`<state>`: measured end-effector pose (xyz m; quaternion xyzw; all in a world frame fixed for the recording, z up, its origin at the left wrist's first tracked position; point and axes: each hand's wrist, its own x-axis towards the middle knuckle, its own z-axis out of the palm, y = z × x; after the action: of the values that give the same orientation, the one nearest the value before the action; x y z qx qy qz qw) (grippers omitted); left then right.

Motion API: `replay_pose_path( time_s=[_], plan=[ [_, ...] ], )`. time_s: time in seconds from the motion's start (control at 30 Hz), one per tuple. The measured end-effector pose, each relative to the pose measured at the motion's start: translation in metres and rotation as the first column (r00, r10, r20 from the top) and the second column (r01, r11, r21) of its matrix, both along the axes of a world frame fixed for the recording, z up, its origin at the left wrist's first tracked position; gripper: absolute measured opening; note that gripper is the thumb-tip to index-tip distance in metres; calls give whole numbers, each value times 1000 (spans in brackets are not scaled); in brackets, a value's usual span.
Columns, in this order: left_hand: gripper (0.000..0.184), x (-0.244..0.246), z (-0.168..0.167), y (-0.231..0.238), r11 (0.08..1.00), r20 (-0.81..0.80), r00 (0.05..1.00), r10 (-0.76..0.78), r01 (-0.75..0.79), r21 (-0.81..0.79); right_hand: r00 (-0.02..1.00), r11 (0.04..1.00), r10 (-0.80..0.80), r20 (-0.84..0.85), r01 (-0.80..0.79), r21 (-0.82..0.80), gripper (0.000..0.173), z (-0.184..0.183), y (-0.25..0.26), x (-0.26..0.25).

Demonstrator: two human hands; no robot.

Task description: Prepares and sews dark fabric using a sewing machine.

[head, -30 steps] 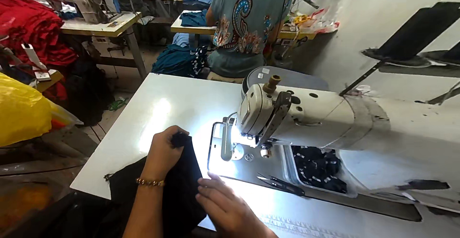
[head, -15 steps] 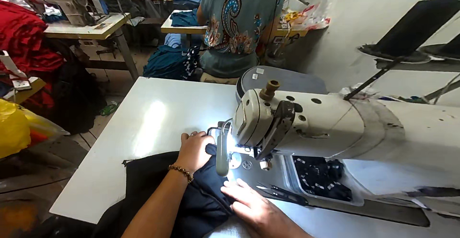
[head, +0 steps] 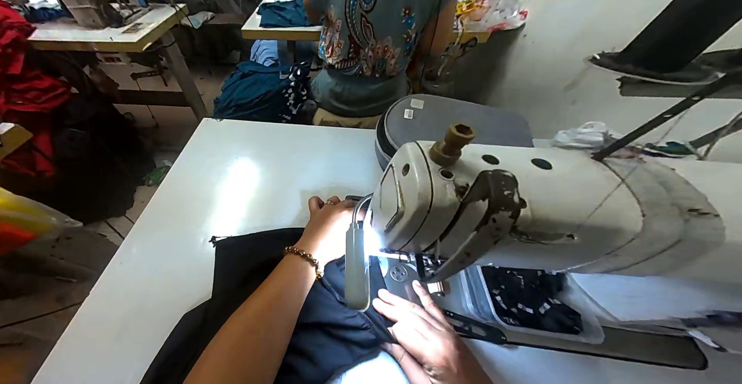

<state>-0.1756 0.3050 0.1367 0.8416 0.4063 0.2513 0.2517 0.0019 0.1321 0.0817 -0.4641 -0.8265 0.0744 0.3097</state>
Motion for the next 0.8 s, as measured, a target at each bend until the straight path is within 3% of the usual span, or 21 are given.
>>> replay_pose_path(
  time_s=[0.33,0.67,0.8],
  plan=[
    [18,7,12,6,999,-68,997,-30,28,-40,996,998,-51,68,53,-18,22,12,-2,-14],
    [16,7,1,11,998,-17,998,-60,60,8,992,998,-65,111,64,9,22,12,-5,-18],
    [22,7,11,2,998,-37,999,18,-20,-65,991,995,-78,108,71,71,24,3,-6,-19]
  ],
)
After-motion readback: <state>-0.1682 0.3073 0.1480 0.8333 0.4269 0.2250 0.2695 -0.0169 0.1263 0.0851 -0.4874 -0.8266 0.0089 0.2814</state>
